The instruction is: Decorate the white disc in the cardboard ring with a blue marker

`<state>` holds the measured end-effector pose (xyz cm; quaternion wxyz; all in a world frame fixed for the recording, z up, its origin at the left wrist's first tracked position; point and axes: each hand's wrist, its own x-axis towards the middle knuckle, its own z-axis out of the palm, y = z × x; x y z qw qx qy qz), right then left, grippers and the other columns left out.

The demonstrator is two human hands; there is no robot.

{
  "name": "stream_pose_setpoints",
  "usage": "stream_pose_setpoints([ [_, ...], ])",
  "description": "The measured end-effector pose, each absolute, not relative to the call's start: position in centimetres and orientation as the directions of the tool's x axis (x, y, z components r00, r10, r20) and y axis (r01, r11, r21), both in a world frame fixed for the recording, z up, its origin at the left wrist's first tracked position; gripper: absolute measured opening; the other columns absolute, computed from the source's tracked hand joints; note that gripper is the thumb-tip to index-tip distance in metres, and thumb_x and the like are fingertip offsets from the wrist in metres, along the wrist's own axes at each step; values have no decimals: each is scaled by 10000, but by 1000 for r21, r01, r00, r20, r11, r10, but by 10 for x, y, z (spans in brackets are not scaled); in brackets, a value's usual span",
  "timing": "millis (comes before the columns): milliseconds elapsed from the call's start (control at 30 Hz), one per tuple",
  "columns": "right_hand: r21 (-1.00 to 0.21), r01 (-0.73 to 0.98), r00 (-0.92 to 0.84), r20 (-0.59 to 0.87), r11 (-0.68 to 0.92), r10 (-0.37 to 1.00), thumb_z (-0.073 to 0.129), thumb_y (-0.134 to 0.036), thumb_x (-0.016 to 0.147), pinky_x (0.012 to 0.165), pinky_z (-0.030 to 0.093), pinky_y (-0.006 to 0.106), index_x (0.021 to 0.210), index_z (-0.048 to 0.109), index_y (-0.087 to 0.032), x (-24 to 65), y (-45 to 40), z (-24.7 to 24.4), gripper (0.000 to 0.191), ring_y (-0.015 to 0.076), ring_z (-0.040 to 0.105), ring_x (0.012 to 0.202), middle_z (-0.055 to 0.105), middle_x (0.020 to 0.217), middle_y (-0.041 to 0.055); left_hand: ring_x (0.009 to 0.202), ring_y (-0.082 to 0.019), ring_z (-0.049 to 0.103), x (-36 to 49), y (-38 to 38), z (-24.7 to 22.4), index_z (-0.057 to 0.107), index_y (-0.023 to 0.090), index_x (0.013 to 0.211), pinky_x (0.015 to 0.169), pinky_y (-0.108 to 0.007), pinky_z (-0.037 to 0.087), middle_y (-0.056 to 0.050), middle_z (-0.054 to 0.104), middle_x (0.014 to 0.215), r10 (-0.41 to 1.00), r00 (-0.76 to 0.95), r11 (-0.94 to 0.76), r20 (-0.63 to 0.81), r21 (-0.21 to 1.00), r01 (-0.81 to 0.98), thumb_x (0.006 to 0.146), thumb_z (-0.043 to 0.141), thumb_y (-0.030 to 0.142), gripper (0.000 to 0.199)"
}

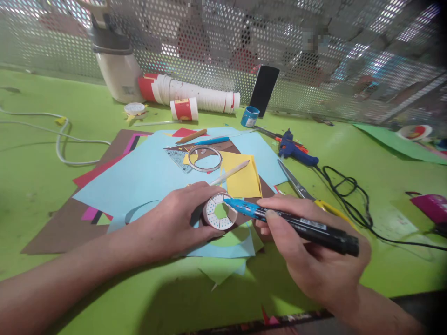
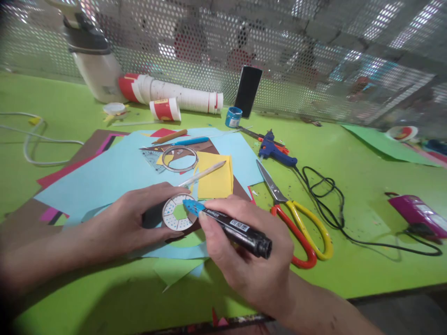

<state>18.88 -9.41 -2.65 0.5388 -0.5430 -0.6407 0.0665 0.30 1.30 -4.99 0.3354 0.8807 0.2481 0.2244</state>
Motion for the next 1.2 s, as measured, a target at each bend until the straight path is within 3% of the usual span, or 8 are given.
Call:
stream_pose_setpoints([
  [333, -648, 655, 154, 619, 390, 770, 693, -115, 798, 666, 549, 190, 952, 698, -209, 188, -98, -28, 180, 103, 665, 685, 709, 773, -25, 955, -209, 654, 3, 12, -49, 645, 205, 1158, 847, -313, 508, -52, 702, 1061, 589, 781, -639, 208, 711, 292, 846, 675, 322, 334],
  [433, -702, 584, 276, 644, 408, 714, 668, -151, 815, 750, 567, 247, 970, 719, -227, 191, -100, -31, 179, 129, 675, 703, 704, 775, -14, 901, -196, 656, 4, 9, -46, 654, 233, 1136, 807, -297, 522, -33, 708, 1017, 611, 777, -588, 151, 744, 317, 861, 660, 326, 290],
  [533, -780, 480, 413, 604, 401, 681, 650, -188, 857, 552, 545, 214, 954, 716, -241, 206, -97, -29, 129, 115, 651, 585, 679, 690, -22, 886, -200, 663, 6, 9, -44, 688, 227, 1054, 782, -284, 537, -34, 717, 996, 622, 777, -546, 100, 766, 339, 834, 667, 273, 225],
  [600, -811, 437, 462, 573, 389, 677, 666, -229, 874, 460, 499, 191, 959, 707, -236, 225, -92, -19, 95, 105, 622, 524, 653, 627, -34, 939, -210, 669, 7, 9, -44, 670, 234, 1123, 834, -295, 543, -30, 715, 1041, 658, 747, -529, 97, 765, 366, 780, 685, 210, 344],
  [800, -902, 389, 614, 405, 186, 678, 713, -316, 858, 646, 528, 227, 952, 680, -169, 295, -37, 32, 177, 88, 612, 634, 642, 685, -36, 1012, -233, 696, 5, 9, -43, 676, 264, 1130, 874, -309, 574, -19, 736, 1116, 675, 732, -548, 94, 729, 411, 741, 674, 217, 392],
  [867, -923, 372, 631, 326, 95, 704, 628, -322, 930, 645, 546, 264, 967, 659, -132, 311, 1, 43, 196, 102, 625, 652, 658, 769, -5, 1032, -260, 704, 5, 10, -44, 678, 260, 1148, 852, -318, 593, -33, 742, 1147, 680, 720, -582, 139, 700, 415, 720, 688, 239, 428],
  [1000, -931, 357, 657, 191, -78, 730, 603, -343, 948, 820, 574, 395, 1206, 598, -152, 323, 85, 46, 321, 199, 661, 974, 642, 1173, 88, 1015, -269, 720, 5, 14, -52, 696, 271, 1140, 856, -332, 608, -30, 755, 1140, 667, 717, -637, 204, 655, 407, 712, 704, 270, 428],
  [1200, -885, 407, 672, 122, -227, 730, 608, -342, 943, 874, 557, 435, 1250, 579, -160, 318, 169, 26, 358, 225, 642, 1049, 614, 1246, 100, 964, -273, 729, 3, 22, -66, 698, 308, 1130, 801, -296, 613, -22, 768, 1087, 622, 723, -700, 299, 627, 343, 661, 729, 261, 472],
])
